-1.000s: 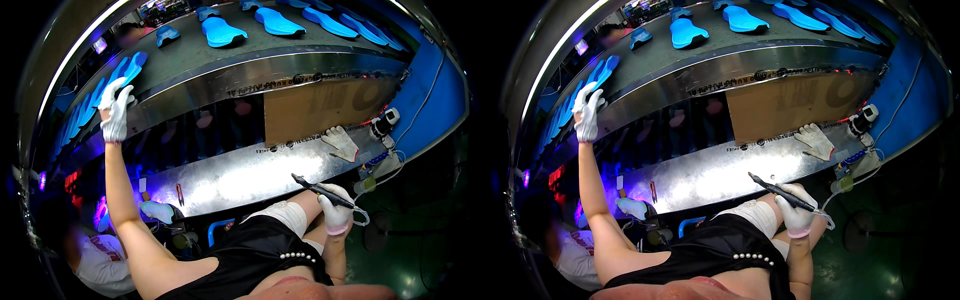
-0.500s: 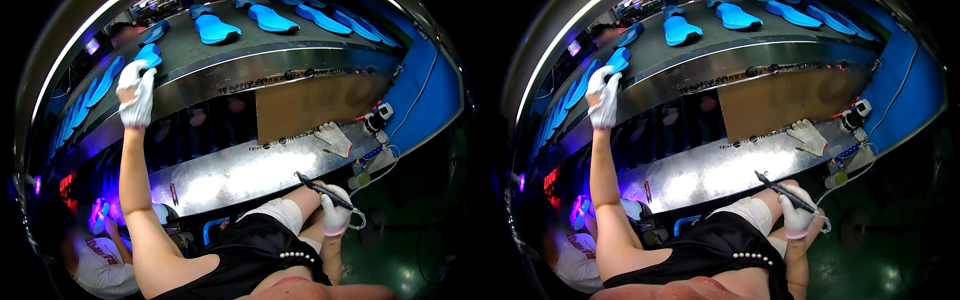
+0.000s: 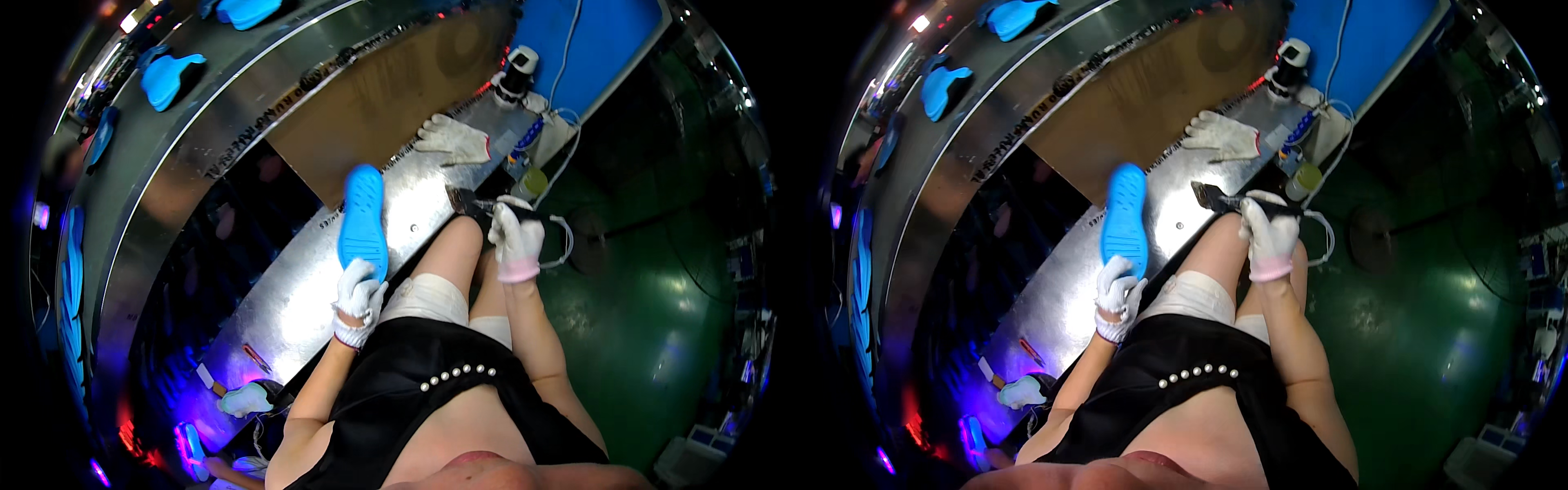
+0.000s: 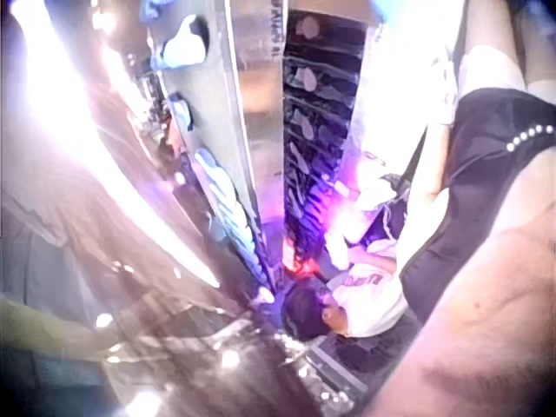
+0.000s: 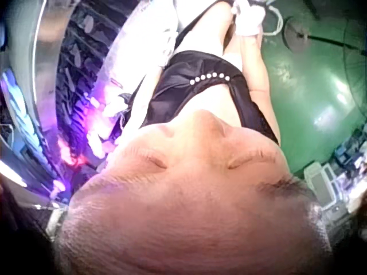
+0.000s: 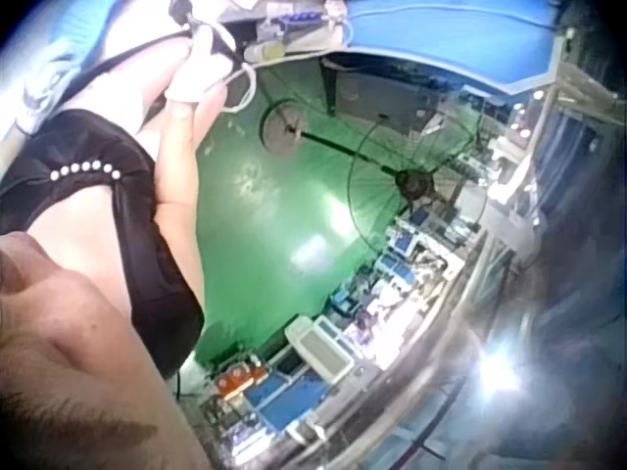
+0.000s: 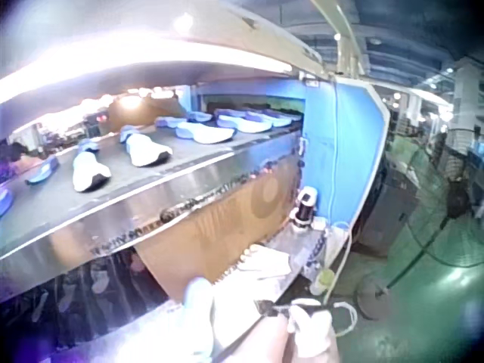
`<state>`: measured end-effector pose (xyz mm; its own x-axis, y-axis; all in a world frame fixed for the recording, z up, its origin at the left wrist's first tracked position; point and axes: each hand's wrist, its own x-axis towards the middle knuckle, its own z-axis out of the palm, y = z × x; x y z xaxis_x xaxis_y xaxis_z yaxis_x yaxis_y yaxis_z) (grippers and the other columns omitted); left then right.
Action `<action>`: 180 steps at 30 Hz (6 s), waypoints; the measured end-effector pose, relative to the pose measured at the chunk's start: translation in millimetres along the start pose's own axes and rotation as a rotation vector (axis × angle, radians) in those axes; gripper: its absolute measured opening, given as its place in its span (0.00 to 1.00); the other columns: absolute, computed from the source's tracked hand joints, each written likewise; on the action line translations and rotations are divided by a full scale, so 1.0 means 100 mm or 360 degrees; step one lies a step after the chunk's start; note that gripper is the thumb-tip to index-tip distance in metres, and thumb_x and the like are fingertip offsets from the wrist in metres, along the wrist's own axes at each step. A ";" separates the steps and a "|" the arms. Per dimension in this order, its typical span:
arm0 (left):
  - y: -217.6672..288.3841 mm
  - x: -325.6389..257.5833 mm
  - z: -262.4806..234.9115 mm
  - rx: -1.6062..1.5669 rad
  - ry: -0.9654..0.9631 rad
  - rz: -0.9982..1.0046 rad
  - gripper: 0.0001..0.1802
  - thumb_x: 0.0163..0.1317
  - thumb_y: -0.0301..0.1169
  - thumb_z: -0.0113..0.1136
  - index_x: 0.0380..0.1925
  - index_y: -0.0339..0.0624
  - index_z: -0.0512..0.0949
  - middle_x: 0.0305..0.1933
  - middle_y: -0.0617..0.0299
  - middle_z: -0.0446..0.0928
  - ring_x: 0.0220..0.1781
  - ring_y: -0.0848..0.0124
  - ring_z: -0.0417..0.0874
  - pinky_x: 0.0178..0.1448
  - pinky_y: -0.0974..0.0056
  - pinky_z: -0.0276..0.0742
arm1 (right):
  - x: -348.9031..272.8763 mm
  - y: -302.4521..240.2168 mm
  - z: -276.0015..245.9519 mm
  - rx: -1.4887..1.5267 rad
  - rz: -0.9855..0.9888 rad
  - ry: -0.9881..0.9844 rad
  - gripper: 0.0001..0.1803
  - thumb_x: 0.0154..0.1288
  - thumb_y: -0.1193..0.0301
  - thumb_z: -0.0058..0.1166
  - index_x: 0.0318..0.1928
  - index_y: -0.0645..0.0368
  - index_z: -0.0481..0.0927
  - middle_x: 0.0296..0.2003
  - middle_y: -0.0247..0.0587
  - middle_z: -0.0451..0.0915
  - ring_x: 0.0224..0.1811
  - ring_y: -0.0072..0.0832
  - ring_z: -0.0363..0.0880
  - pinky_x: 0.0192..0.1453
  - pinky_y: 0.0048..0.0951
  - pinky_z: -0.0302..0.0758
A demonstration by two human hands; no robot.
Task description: The person uses a brush to apply a substance to blue shoe soles one at a time, then places each sole onto a conveyor belt.
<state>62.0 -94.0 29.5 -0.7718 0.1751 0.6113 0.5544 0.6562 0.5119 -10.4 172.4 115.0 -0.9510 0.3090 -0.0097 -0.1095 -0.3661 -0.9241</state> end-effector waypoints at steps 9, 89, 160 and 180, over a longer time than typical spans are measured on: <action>-0.29 0.39 0.19 -0.3003 0.0189 -0.2037 0.46 0.63 0.67 0.31 0.62 0.36 0.64 0.63 0.38 0.68 0.53 0.49 0.78 0.46 0.57 0.79 | -0.05 0.12 0.08 0.0287 0.0402 0.0043 0.09 0.64 0.72 0.58 0.42 0.66 0.79 0.28 0.32 0.77 0.22 0.16 0.73 0.25 0.20 0.70; -0.66 1.27 -0.31 -0.1491 -0.0772 -0.0105 0.26 0.65 0.43 0.57 0.61 0.47 0.72 0.61 0.52 0.72 0.63 0.59 0.74 0.64 0.56 0.71 | -0.54 -0.56 0.58 -0.1398 -0.1202 -0.1503 0.18 0.46 0.76 0.59 0.42 0.52 0.84 0.42 0.37 0.85 0.32 0.29 0.83 0.36 0.26 0.79; 0.19 2.63 -1.51 0.0504 0.0571 0.0583 0.21 0.56 0.36 0.66 0.48 0.38 0.77 0.51 0.47 0.75 0.52 0.54 0.76 0.55 0.56 0.73 | -0.65 -0.40 0.48 -0.0271 -0.0857 -0.0864 0.14 0.55 0.80 0.56 0.44 0.68 0.75 0.36 0.49 0.78 0.32 0.25 0.74 0.38 0.22 0.72; -0.53 1.12 -4.62 0.2682 -0.0221 -0.1491 0.22 0.66 0.30 0.43 0.60 0.46 0.72 0.67 0.49 0.68 0.67 0.48 0.67 0.66 0.51 0.68 | -0.67 -0.36 0.61 -0.0424 -0.0616 -0.0924 0.14 0.49 0.85 0.62 0.40 0.68 0.81 0.33 0.45 0.83 0.33 0.27 0.82 0.39 0.23 0.77</action>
<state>90.0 -448.6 349.7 -0.6617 -0.6057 0.4418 -0.7455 0.4694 -0.4731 39.7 111.4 172.5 -0.8667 -0.1675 0.4699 -0.4636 -0.0772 -0.8826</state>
